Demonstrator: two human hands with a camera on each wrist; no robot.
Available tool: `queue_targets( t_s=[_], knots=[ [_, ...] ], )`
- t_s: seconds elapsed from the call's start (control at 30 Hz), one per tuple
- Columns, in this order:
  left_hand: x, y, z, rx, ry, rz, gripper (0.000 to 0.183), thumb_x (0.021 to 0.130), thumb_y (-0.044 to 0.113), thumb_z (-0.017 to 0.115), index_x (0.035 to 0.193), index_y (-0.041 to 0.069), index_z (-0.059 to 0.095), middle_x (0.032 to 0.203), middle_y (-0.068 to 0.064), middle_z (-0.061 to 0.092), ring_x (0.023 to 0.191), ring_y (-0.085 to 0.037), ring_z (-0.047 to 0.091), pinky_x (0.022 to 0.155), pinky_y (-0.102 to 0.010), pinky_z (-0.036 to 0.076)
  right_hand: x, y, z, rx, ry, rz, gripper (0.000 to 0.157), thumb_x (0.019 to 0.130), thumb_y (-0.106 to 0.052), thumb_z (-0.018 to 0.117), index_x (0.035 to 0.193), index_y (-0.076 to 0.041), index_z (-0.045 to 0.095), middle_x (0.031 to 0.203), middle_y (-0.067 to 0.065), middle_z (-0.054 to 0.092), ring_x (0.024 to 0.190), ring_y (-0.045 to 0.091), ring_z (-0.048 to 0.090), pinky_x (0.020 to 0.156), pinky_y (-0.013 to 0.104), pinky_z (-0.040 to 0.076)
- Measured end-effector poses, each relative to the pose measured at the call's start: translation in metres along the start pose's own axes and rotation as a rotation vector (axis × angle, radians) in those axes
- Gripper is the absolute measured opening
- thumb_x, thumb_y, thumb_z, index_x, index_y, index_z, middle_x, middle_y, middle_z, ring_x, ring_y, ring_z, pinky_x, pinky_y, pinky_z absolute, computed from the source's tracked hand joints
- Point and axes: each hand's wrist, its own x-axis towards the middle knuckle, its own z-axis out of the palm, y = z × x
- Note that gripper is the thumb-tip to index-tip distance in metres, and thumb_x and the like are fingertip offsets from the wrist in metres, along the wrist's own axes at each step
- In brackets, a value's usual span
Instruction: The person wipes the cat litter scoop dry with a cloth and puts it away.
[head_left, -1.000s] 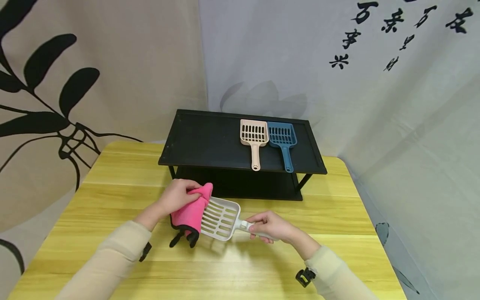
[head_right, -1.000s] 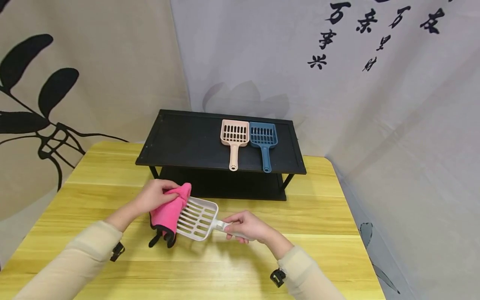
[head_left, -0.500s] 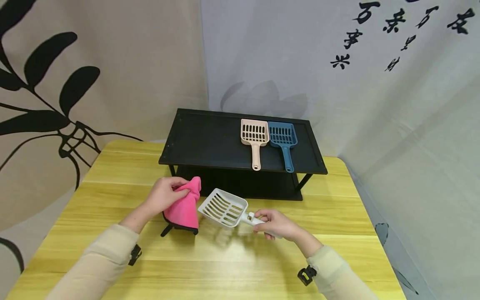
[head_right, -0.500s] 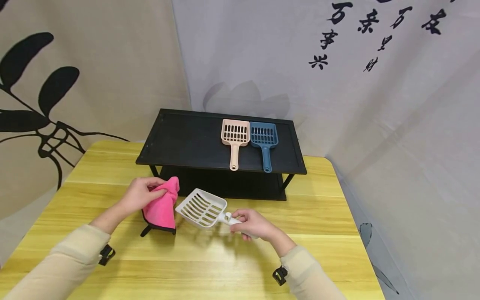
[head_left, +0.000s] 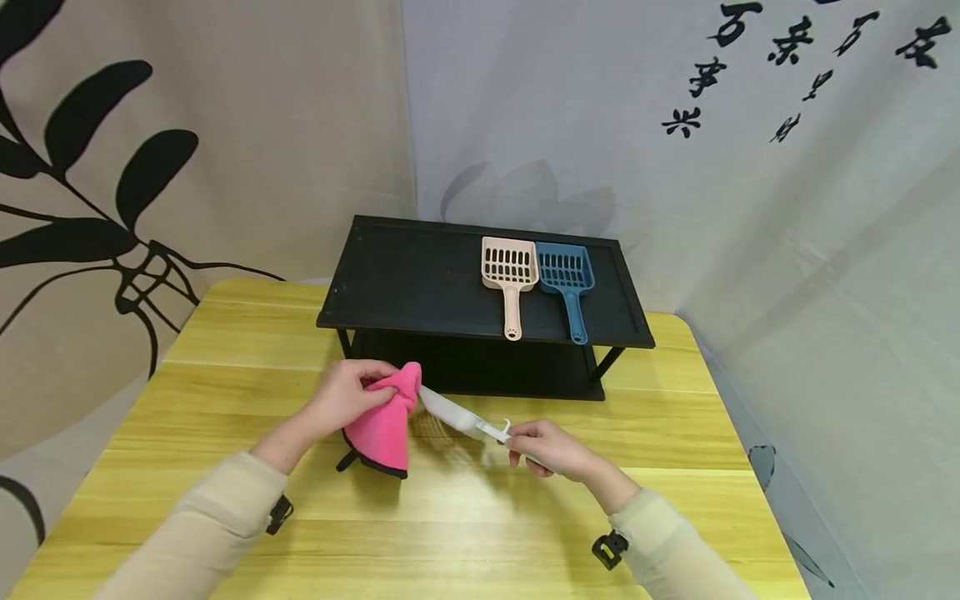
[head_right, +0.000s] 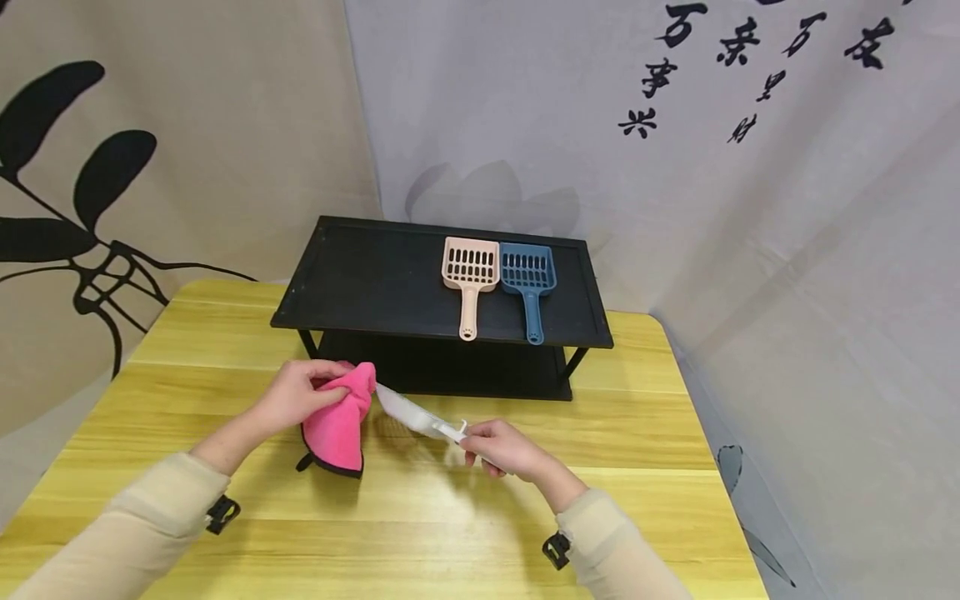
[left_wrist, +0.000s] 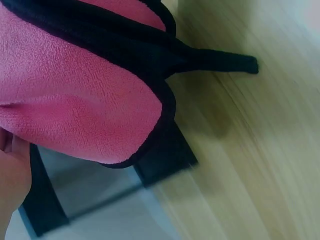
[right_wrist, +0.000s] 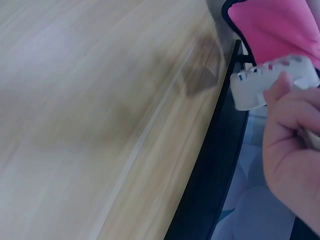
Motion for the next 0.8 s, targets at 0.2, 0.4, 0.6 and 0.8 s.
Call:
queue_targets(
  t_s=[0.2, 0.4, 0.6, 0.8],
  knots=[
    [0.002, 0.020, 0.022, 0.011, -0.049, 0.107, 0.014, 0.078, 0.009, 0.073, 0.093, 0.008, 0.073, 0.090, -0.005, 0.071, 0.078, -0.010, 0.060, 0.067, -0.019, 0.050, 0.005, -0.010, 0.008, 0.042, 0.006, 0.016, 0.027, 0.095, -0.016, 0.045, 0.105, 0.003, 0.061, 0.071, 0.001, 0.056, 0.039, 0.006, 0.031, 0.038, 0.020, 0.024],
    [0.002, 0.026, 0.030, 0.124, -0.007, 0.155, 0.013, 0.076, 0.012, 0.075, 0.089, 0.011, 0.073, 0.084, -0.001, 0.070, 0.070, -0.009, 0.051, 0.057, -0.019, 0.043, 0.004, -0.018, 0.014, 0.023, 0.009, 0.020, 0.026, 0.094, -0.016, 0.048, 0.101, 0.004, 0.061, 0.068, 0.001, 0.054, 0.039, 0.007, 0.030, 0.038, 0.020, 0.024],
    [0.004, 0.020, 0.024, 0.181, 0.061, 0.164, 0.013, 0.075, 0.012, 0.075, 0.087, 0.011, 0.074, 0.081, -0.002, 0.070, 0.065, -0.009, 0.049, 0.055, -0.019, 0.039, 0.000, -0.020, 0.014, 0.002, -0.001, 0.011, 0.026, 0.095, -0.017, 0.048, 0.101, 0.004, 0.061, 0.068, 0.001, 0.054, 0.038, 0.006, 0.030, 0.038, 0.020, 0.024],
    [0.006, 0.011, 0.017, 0.160, 0.091, 0.101, 0.015, 0.077, 0.011, 0.074, 0.092, 0.010, 0.073, 0.086, -0.006, 0.071, 0.070, -0.013, 0.054, 0.060, -0.022, 0.044, -0.002, -0.016, 0.010, -0.011, -0.029, -0.011, 0.026, 0.096, -0.018, 0.047, 0.104, 0.003, 0.062, 0.069, -0.001, 0.055, 0.039, 0.005, 0.033, 0.038, 0.019, 0.026]
  ],
)
